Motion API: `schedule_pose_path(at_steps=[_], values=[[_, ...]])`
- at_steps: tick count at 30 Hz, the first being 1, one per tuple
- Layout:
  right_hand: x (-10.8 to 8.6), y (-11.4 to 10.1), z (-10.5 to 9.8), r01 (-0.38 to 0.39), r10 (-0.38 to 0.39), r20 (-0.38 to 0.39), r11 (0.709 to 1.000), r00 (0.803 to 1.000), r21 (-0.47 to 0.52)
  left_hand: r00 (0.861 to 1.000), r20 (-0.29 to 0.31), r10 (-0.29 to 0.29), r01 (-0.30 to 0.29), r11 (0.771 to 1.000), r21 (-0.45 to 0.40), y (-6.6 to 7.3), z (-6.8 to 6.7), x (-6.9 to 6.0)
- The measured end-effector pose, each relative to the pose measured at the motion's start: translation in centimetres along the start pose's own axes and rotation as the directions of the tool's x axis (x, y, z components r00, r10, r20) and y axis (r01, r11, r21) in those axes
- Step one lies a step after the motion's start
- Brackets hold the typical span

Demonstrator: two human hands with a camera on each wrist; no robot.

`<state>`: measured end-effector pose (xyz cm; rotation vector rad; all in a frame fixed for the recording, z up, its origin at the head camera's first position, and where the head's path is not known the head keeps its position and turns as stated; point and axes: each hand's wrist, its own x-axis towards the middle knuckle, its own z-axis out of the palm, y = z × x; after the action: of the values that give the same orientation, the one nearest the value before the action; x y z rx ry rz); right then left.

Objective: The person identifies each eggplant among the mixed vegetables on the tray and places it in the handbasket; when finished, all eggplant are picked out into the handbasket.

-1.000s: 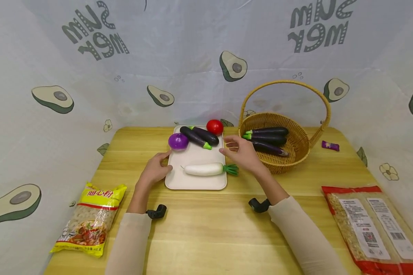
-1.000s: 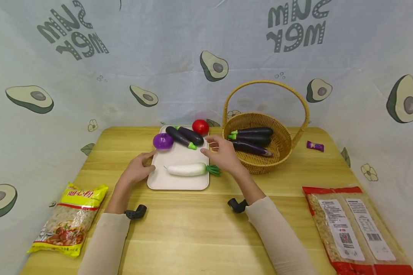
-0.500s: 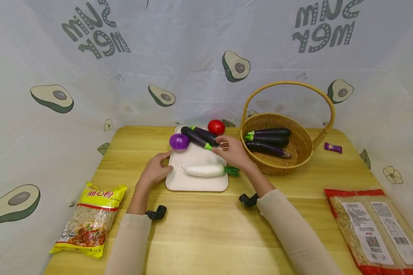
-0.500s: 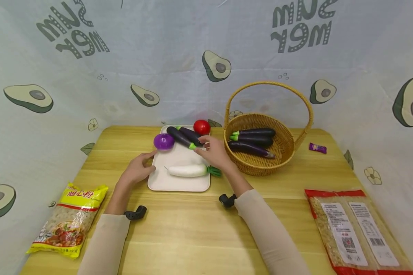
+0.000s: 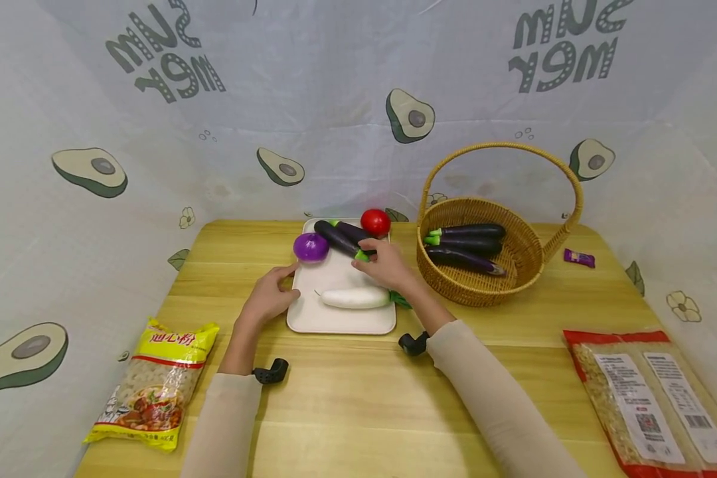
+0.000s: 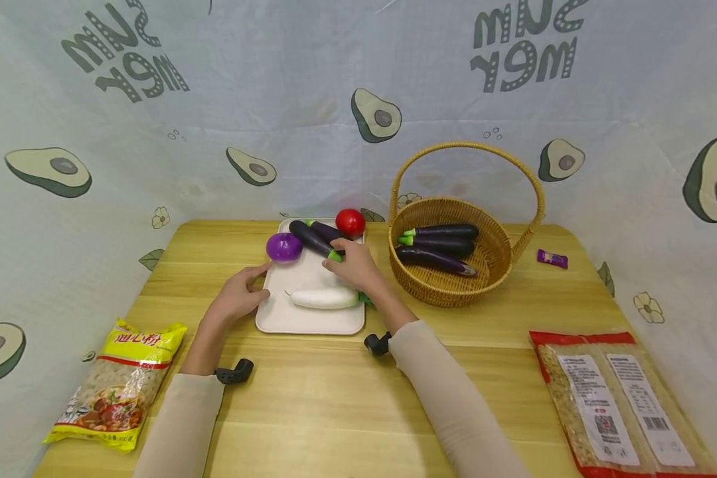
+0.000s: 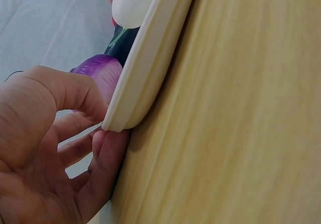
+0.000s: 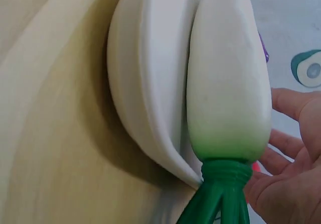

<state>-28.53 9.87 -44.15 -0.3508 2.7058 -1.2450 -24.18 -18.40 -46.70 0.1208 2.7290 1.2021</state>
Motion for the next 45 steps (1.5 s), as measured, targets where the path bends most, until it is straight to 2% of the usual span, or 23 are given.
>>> schedule_pose_path(at_steps=[8, 18, 24, 33, 39, 45], values=[[0.8, -0.2, 1.2, 0.029, -0.03, -0.03, 0.999, 0.999, -0.035, 1.0, 0.0, -0.015, 0.015, 1.0, -0.003, -0.1, 0.1, -0.1], [2.2, -0.9, 2.8, -0.03, 0.021, -0.076, 0.992, 0.997, -0.121, 1.0, -0.004, -0.003, 0.003, 1.0, -0.014, -0.1, 0.2, 0.1], [2.4, -1.2, 3.2, -0.067, 0.054, -0.131, 0.993, 0.99, -0.097, 1.0, 0.0, -0.002, 0.002, 1.0, -0.02, 0.1, 0.2, 0.2], [1.8, -1.2, 2.3, -0.058, 0.053, -0.124, 0.997, 0.991, -0.044, 1.0, 0.009, -0.019, 0.019, 1.0, -0.021, -0.1, 0.2, 0.2], [0.3, -1.6, 0.7, -0.022, 0.02, -0.142, 1.0, 0.99, -0.015, 1.0, 0.001, -0.006, 0.006, 1.0, -0.009, 0.0, 0.1, 0.2], [-1.4, -2.1, -1.0, 0.017, -0.02, -0.133, 1.0, 0.991, -0.023, 1.0, -0.011, -0.029, 0.028, 1.0, -0.003, 0.3, 0.2, 0.1]])
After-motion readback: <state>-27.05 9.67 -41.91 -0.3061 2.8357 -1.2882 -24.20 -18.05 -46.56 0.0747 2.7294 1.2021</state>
